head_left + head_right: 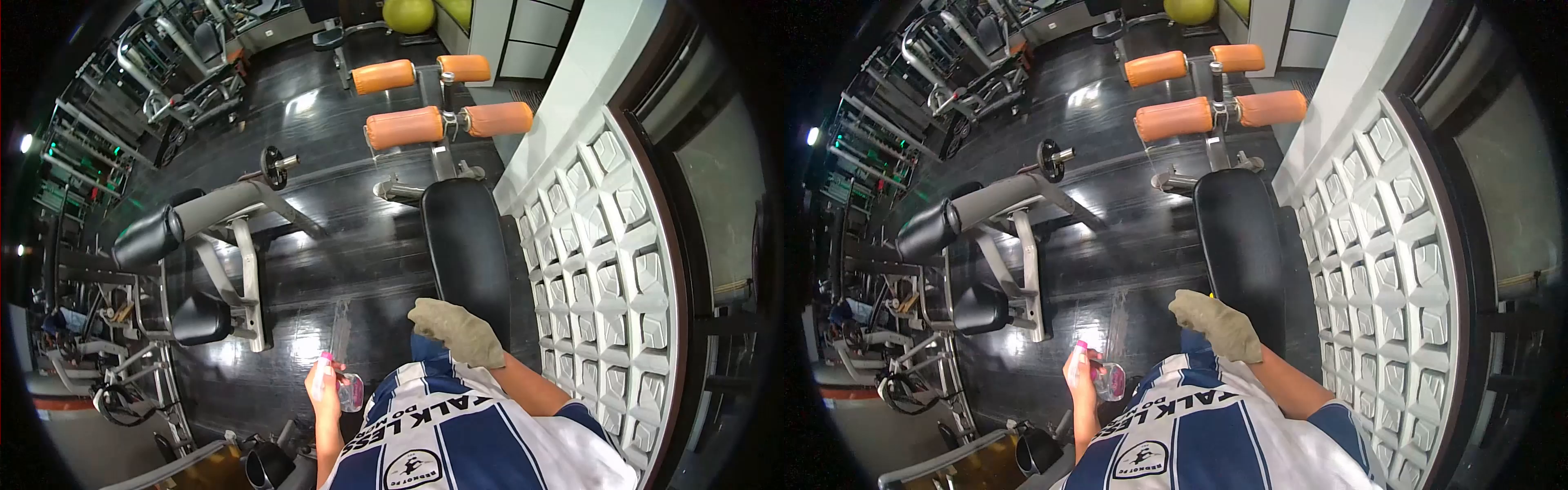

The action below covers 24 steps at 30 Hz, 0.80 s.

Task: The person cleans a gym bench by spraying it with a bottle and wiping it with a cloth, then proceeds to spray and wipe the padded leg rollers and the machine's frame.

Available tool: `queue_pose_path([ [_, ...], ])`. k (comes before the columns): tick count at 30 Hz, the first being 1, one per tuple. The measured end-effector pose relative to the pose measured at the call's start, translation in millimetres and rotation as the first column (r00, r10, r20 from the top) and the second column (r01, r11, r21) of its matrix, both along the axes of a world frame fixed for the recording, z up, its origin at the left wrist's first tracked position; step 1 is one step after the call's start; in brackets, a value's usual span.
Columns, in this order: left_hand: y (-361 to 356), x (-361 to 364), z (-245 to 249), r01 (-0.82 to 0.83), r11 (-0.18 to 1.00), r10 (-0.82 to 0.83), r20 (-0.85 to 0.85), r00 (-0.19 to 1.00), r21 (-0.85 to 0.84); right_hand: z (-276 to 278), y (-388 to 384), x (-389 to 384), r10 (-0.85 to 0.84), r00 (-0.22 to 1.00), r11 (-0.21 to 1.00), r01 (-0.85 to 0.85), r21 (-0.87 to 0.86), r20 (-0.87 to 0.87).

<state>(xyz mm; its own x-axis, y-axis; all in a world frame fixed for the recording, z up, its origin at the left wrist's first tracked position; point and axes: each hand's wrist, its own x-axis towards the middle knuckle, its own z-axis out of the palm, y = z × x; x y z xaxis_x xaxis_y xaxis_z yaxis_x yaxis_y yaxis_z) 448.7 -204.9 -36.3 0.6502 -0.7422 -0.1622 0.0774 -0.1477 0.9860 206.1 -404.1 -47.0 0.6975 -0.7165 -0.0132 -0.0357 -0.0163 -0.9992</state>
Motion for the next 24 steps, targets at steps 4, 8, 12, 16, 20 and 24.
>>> queue_pose_path([
  [4,-12.0,0.2,1.2,0.000,1.000,0.001,-0.053,0.999,0.011,17.1,-14.4,5.1,0.106,0.990,0.990,-0.096,0.106,-0.093],
  [8,-29.3,4.4,-1.0,-0.006,0.999,0.002,-0.105,0.994,-0.032,24.1,-34.7,8.7,0.153,0.980,0.977,-0.130,0.172,-0.128],
  [12,-64.6,28.5,-17.9,-0.091,0.996,0.082,-0.314,0.946,-0.013,-17.4,-51.8,3.8,0.129,0.991,0.954,-0.116,0.278,-0.029],
  [16,-105.2,52.3,-20.9,-0.028,0.989,0.096,-0.485,0.869,0.146,-46.1,-74.6,8.5,0.087,0.992,0.887,-0.118,0.445,0.091],
  [20,-156.5,80.7,-46.4,0.087,0.981,0.043,-0.637,0.770,0.172,-80.3,-99.5,25.4,-0.109,0.961,0.707,-0.106,0.699,0.255],
  [24,-207.1,117.2,-69.1,0.175,0.979,-0.029,-0.779,0.626,0.104,-89.0,-135.1,47.1,-0.185,0.942,0.804,-0.018,0.594,0.281],
])
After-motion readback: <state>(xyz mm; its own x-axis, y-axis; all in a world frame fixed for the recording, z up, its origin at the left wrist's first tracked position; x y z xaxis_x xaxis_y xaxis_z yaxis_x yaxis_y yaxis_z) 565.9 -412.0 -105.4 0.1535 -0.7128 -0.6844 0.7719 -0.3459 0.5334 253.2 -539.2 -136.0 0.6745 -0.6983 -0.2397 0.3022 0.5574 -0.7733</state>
